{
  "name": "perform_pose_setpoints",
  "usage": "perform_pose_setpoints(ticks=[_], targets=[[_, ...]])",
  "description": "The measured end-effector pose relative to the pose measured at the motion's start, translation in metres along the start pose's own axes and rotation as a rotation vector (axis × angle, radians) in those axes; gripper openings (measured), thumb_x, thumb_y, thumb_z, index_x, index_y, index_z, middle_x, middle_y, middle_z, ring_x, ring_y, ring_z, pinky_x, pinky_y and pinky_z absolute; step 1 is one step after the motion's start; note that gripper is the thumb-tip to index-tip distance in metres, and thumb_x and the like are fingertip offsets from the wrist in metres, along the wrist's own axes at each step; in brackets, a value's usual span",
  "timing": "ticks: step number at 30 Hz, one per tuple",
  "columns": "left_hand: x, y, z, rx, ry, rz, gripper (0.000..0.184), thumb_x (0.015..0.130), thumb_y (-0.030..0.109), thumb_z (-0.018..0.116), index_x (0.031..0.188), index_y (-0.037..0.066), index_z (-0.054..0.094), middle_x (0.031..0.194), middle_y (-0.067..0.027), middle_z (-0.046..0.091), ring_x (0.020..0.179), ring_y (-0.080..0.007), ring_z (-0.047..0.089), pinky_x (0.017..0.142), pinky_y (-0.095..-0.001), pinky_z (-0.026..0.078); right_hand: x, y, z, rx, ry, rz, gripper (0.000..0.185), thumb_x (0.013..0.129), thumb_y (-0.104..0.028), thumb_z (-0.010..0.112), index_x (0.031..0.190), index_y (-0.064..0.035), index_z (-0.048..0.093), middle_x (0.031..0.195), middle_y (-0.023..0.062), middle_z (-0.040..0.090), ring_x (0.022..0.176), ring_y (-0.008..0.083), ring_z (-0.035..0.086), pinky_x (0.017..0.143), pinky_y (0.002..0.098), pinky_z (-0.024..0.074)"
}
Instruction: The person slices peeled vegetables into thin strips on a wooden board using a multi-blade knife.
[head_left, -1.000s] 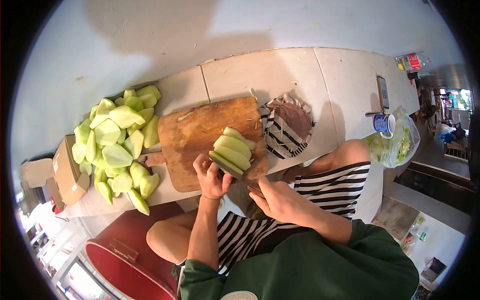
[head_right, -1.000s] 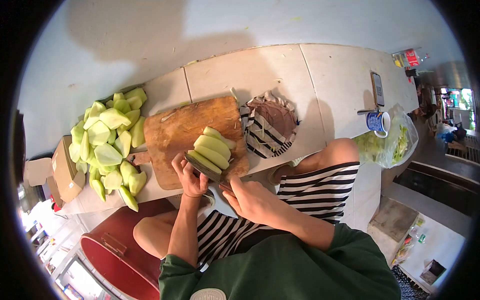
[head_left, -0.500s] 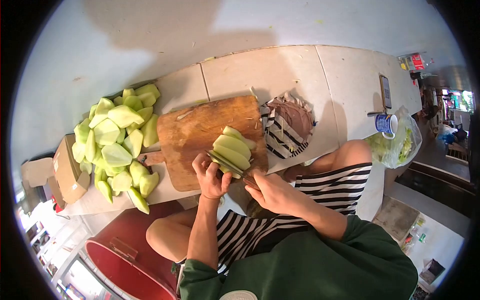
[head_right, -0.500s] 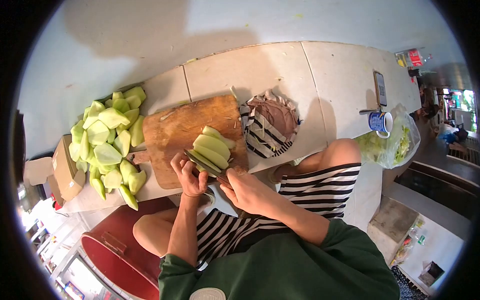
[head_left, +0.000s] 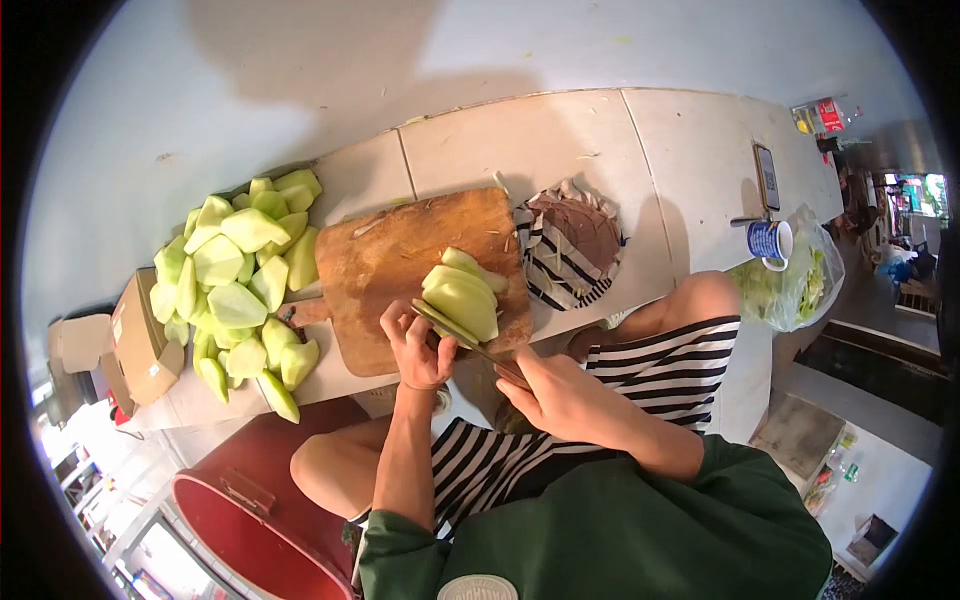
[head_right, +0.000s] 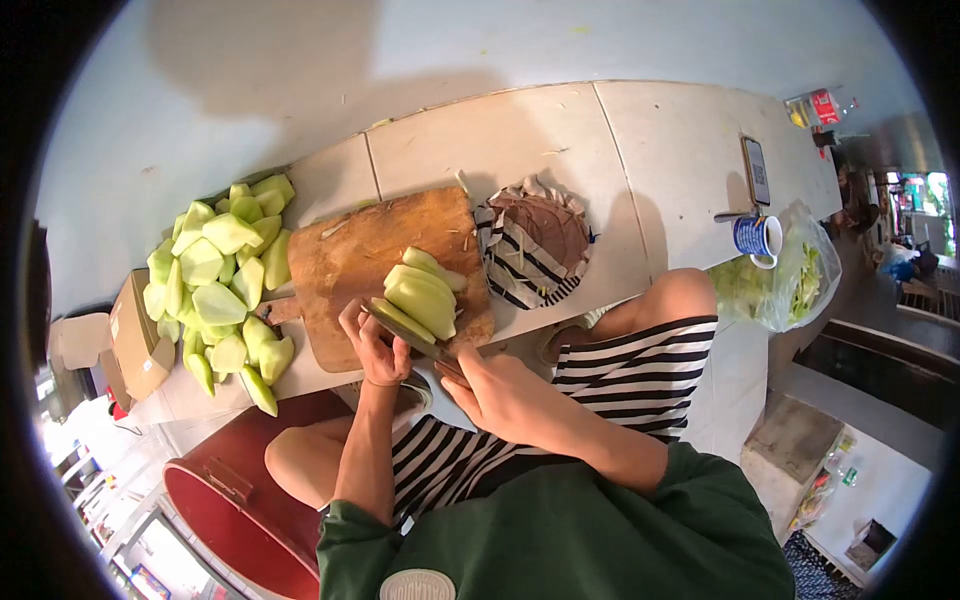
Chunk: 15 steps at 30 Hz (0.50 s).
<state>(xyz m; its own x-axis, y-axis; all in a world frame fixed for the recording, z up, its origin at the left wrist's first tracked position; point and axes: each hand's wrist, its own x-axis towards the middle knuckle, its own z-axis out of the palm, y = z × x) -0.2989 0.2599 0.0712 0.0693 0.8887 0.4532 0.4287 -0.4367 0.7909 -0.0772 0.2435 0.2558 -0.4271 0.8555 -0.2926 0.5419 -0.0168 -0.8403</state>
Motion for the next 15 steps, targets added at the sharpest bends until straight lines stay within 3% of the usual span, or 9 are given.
perform_pose_setpoints(ticks=[3, 6, 15], targets=[[0.007, 0.003, 0.002, -0.003, 0.030, 0.044, 0.046, 0.097, 0.038, 0.070, 0.128, 0.008, 0.054, 0.125, -0.0227, 0.038, 0.088, -0.0321, 0.055, 0.072, -0.0455, 0.051, -0.007, -0.014, -0.008, -0.052, -0.076, 0.070, 0.029, 0.102, -0.018, 0.060, 0.102, 0.0069, 0.046, 0.064, 0.0263, 0.062, 0.060, 0.0453, 0.065, 0.052, 0.0507, 0.0501], [0.008, 0.003, 0.003, -0.020, 0.045, 0.063, 0.046, 0.096, 0.038, 0.071, 0.128, 0.008, 0.055, 0.123, -0.0226, 0.039, 0.086, -0.0310, 0.055, 0.069, -0.0432, 0.050, -0.011, -0.014, -0.005, -0.068, -0.006, 0.016, 0.033, 0.100, -0.019, 0.065, 0.102, 0.0088, 0.048, 0.064, 0.0259, 0.061, 0.060, 0.0472, 0.063, 0.052, 0.0523, 0.0472], [0.000, 0.003, 0.003, -0.054, 0.023, -0.040, 0.041, 0.095, 0.037, 0.073, 0.117, 0.005, 0.058, 0.119, -0.0216, 0.042, 0.085, -0.0302, 0.055, 0.067, -0.0425, 0.050, -0.002, -0.004, 0.013, -0.043, 0.005, 0.099, 0.028, 0.100, -0.019, 0.065, 0.101, 0.0052, 0.050, 0.065, 0.0256, 0.062, 0.062, 0.0472, 0.064, 0.054, 0.0532, 0.0475]])
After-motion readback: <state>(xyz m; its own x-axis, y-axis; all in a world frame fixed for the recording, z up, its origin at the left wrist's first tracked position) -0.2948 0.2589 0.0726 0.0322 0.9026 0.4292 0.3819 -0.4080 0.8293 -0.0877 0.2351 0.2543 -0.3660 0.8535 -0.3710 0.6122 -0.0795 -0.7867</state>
